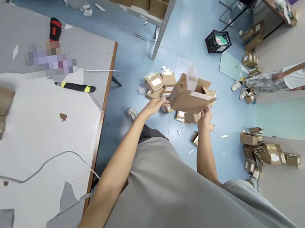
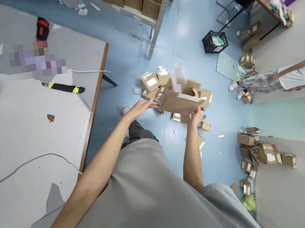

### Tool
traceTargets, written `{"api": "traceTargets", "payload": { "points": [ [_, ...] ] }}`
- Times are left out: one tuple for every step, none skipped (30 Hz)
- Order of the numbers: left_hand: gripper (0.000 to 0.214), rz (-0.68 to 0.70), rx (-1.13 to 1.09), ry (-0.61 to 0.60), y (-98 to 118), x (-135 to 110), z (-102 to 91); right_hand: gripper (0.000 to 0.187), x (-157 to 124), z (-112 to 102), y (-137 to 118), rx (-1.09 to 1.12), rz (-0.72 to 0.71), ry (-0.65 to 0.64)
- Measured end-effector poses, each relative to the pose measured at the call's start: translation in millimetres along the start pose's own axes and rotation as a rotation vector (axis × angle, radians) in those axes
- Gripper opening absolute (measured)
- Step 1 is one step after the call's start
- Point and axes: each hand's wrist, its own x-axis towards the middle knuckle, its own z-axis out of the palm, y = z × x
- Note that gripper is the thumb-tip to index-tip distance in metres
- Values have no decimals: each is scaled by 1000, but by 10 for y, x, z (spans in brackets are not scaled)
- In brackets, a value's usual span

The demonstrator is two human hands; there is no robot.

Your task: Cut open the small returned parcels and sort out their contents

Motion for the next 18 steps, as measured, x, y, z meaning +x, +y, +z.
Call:
{"api": "traceTargets", "payload": {
  "points": [
    [58, 46, 28, -99, 68, 59, 139, 40, 51, -160, 17, 9, 43, 90],
    [61, 83, 42, -165, 104, 82, 239, 39, 68, -266, 37, 20, 86, 160],
    [62, 109, 46, -206, 105, 72, 294, 36, 56, -315, 59, 32, 130, 206],
    [62, 122, 44, -221, 74, 35, 299, 33, 20, -306, 80, 40, 159, 231],
    [61, 121, 37, -214, 17, -23, 258, 30, -31, -242, 97, 47, 181, 236],
    [57, 107, 27, -186, -61, -96, 173, 27, -91, -129, 108, 53, 198, 221],
    [53, 81, 9, -134, -150, -181, 54, 26, -155, 28, 108, 57, 209, 189],
    [48, 44, -12, -67, -244, -273, -91, 26, -219, 222, 94, 59, 216, 140],
    [43, 4, -37, 16, -335, -372, -253, 27, -283, 446, 64, 60, 218, 78],
    [39, -28, -63, 99, -416, -477, -423, 28, -346, 694, 16, 60, 216, 6],
    [37, -49, -82, 167, -484, -585, -594, 30, -413, 960, -51, 59, 210, -75],
    [37, -62, -103, 234, -536, -697, -760, 31, -485, 1240, -135, 58, 201, -162],
    [38, -67, -124, 296, -571, -813, -918, 32, -565, 1530, -235, 56, 189, -251],
    [40, -66, -146, 358, -591, -930, -1067, 33, -657, 1826, -350, 53, 175, -343],
    [43, -60, -174, 427, -597, -1050, -1205, 32, -762, 2125, -477, 49, 159, -437],
    [46, -50, -204, 499, -591, -1170, -1335, 31, -879, 2423, -614, 43, 141, -531],
    [49, -37, -235, 571, -575, -1291, -1457, 30, -1009, 2717, -759, 34, 120, -626],
    [51, -22, -265, 641, -552, -1412, -1571, 28, -1150, 3003, -911, 23, 94, -723]
  ]
}}
